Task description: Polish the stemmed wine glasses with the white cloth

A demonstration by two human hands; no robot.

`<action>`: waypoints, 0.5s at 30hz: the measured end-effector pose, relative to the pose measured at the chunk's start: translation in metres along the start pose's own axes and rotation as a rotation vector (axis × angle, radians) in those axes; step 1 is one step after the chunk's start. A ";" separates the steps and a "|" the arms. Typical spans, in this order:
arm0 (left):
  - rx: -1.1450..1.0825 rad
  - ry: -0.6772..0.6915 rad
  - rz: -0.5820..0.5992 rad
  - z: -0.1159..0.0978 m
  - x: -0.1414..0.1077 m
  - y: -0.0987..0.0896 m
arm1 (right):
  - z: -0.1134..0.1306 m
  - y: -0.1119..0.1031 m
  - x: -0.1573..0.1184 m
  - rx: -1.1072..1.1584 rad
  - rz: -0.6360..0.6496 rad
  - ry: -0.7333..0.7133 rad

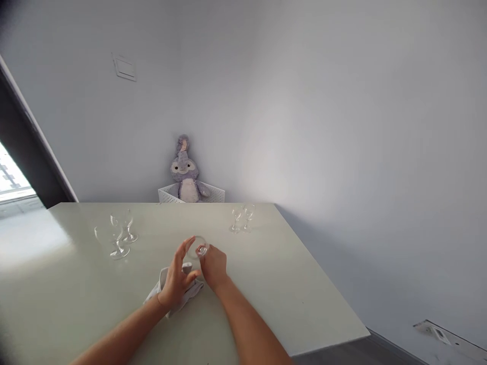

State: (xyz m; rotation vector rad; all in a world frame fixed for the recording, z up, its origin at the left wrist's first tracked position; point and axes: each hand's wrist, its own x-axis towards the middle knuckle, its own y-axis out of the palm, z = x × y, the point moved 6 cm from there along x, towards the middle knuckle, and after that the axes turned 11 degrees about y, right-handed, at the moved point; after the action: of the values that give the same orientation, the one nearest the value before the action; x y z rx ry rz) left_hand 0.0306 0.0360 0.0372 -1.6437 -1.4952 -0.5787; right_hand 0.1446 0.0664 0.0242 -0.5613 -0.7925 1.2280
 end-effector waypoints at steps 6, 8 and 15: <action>0.064 -0.267 -0.002 0.034 -0.006 -0.004 | -0.038 -0.001 0.062 0.019 0.009 0.240; 0.050 -0.325 -0.032 0.040 -0.008 -0.005 | -0.049 0.003 0.079 0.014 0.014 0.296; 0.057 -0.335 -0.028 0.048 -0.008 -0.005 | -0.073 0.019 0.109 -0.016 0.005 0.397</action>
State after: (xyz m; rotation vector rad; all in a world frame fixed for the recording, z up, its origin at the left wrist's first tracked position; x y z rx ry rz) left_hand 0.0153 0.0704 0.0053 -1.7390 -1.7589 -0.2802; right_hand 0.2050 0.1791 -0.0103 -0.7906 -0.4651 1.0685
